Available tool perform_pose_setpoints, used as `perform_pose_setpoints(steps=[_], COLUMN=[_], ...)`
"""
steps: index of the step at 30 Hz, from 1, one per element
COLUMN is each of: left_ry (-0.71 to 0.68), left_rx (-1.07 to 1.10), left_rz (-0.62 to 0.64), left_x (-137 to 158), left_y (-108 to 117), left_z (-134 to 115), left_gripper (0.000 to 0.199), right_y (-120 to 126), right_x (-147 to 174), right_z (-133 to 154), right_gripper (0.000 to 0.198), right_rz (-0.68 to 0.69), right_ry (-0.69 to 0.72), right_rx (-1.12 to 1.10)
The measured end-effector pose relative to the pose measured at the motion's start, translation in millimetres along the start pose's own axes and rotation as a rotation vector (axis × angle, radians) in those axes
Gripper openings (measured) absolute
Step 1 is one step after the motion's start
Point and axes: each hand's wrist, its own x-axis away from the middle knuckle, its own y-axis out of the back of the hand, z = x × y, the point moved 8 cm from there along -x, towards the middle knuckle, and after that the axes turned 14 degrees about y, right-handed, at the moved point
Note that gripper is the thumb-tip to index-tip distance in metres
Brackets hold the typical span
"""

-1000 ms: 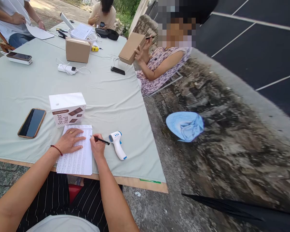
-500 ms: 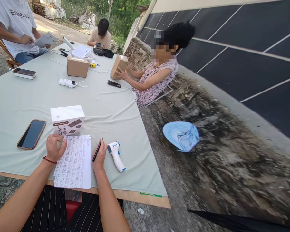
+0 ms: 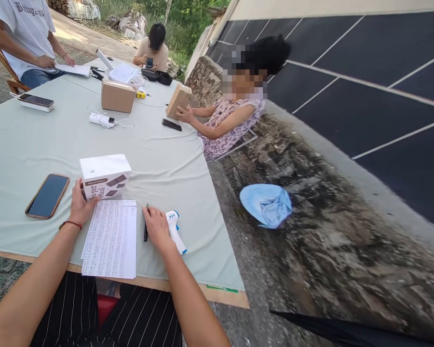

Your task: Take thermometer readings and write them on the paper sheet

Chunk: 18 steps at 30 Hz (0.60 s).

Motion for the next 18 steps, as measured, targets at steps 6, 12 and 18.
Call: perform_pose_setpoints(steps=[6,12,18], left_ry=[0.048,-0.011,0.054], left_rx=[0.114,0.297,0.200], left_rz=[-0.064,0.072,0.201], left_x=[6.2,9.3,13.9], left_y=[7.8,4.6,-9.6], left_z=[1.1,-15.0,-9.0], left_gripper=[0.092,0.082,0.077], right_y=[17.1,25.1,3.7], right_x=[16.8,87.0,109.4], right_z=[4.7,-46.8,-62.7], right_gripper=[0.057,0.060,0.052], right_rz=[-0.142,-0.300,-0.093], right_ry=[0.041,-0.550,-0.724], right_rx=[0.028,-0.032,-0.237])
